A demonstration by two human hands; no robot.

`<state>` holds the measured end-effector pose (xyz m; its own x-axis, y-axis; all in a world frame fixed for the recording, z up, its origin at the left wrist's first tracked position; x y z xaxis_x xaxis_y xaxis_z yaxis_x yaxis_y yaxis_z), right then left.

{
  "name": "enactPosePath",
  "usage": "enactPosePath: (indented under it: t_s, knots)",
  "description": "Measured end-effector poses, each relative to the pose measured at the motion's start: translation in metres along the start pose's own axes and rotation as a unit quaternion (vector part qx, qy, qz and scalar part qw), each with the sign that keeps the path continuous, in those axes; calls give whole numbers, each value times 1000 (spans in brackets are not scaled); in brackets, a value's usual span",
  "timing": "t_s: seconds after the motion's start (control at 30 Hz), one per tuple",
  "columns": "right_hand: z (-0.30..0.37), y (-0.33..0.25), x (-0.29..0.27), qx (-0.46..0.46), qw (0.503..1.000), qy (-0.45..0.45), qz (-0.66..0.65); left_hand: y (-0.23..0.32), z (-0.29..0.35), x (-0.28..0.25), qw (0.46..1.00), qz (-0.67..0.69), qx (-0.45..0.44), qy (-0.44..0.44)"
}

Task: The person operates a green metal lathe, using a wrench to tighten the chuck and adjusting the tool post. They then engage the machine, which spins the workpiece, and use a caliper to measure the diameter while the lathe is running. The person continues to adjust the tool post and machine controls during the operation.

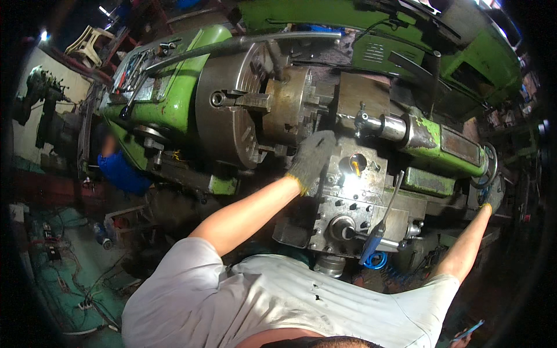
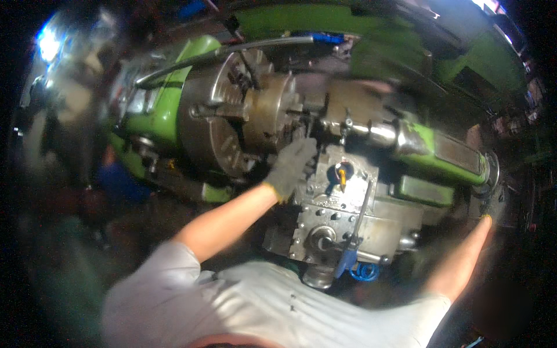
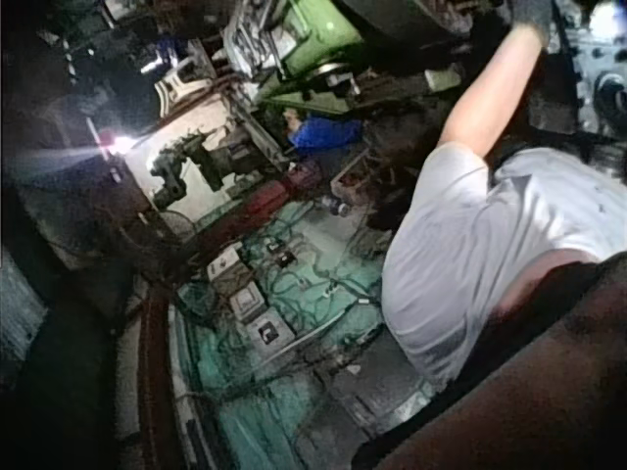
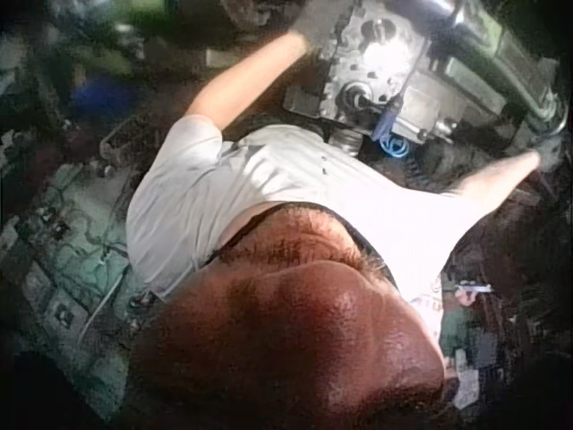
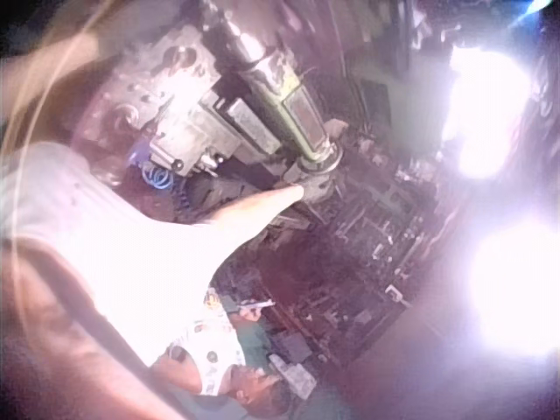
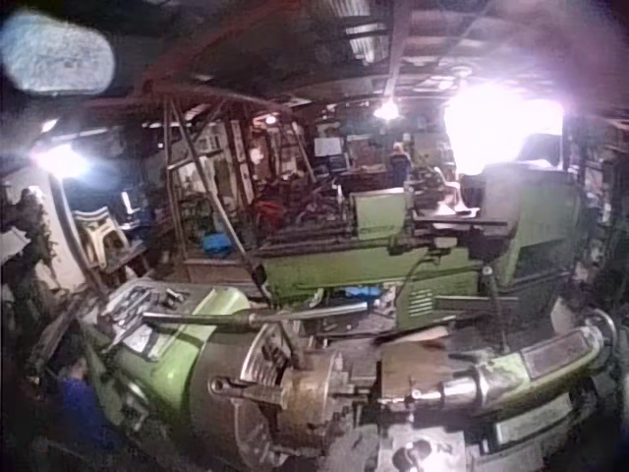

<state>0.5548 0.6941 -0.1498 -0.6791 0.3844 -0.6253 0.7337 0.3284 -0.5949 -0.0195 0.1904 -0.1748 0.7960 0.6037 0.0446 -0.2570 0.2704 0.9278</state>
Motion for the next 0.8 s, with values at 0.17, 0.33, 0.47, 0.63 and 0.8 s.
enactPosePath:
  t_s: [0.17, 0.33, 0.47, 0.63, 0.8]
  knots:
    - [-29, 15, 52, 149, 985, -72, -56, -35, -75, 12, 954, 270, -62, 117]
    - [-44, 27, 69, 207, 967, -113, -99, -44, -97, 15, 908, 387, -75, 144]
    - [-59, 36, 73, 249, 944, -163, -144, -37, -94, 22, 889, 406, -125, 172]
    - [-56, 23, 81, 298, 905, -212, -220, -51, -104, 17, 907, 370, -80, 186]
    - [-17, -41, 95, 349, 866, -198, -299, -48, -99, 9, 898, 365, -79, 231]
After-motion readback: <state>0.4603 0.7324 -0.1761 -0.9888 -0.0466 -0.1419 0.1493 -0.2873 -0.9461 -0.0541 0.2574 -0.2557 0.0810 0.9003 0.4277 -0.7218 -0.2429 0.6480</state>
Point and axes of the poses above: each hand's wrist, its own z-axis away from the middle knuckle, its own x-axis out of the palm, y = z × x, the point moved 3 cm from there along -z, towards the middle knuckle, and after that the axes turned 8 degrees about -z, right-handed, at the moved point
